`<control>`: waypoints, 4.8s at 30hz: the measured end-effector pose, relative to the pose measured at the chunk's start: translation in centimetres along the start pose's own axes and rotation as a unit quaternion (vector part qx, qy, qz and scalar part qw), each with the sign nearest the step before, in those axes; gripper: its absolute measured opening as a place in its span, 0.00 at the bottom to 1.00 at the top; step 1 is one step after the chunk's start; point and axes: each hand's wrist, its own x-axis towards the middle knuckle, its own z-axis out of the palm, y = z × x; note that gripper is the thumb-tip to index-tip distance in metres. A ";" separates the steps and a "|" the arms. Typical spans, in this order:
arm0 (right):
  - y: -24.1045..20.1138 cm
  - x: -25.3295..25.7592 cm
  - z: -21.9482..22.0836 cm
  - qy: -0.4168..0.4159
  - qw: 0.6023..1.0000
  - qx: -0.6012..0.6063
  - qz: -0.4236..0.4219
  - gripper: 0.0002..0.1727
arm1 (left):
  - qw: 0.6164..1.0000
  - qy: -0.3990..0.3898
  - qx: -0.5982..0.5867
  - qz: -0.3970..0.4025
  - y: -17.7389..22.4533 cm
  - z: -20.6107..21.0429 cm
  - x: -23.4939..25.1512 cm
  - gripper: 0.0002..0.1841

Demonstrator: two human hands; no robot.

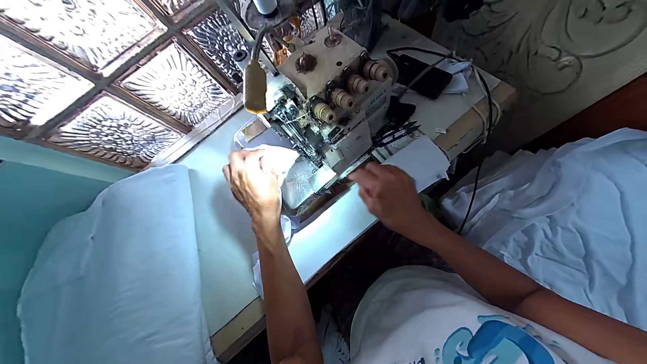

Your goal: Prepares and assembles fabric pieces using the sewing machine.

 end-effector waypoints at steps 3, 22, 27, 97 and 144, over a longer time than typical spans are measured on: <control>4.0 -1.2 -2.9 -0.022 0.994 -0.031 0.106 0.13 | 0.999 -0.008 0.029 -0.040 -1.7 -1.6 -2.4 0.16; 14.2 -1.7 -5.8 0.030 0.957 -0.052 0.284 0.15 | 0.986 -0.121 -0.075 -0.083 -5.9 -8.4 -16.8 0.06; 14.5 -1.8 -9.8 0.254 0.941 -0.038 0.221 0.22 | 0.987 -0.122 -0.023 -0.098 -4.7 -8.3 -16.1 0.14; -3.8 -2.6 -0.2 0.014 0.933 0.355 -0.057 0.02 | 0.750 -0.126 -0.650 -0.017 0.2 -5.7 -10.4 0.08; -2.4 1.2 2.2 0.005 1.000 0.009 -0.017 0.19 | 0.999 -0.033 0.010 0.010 1.4 0.1 -0.5 0.16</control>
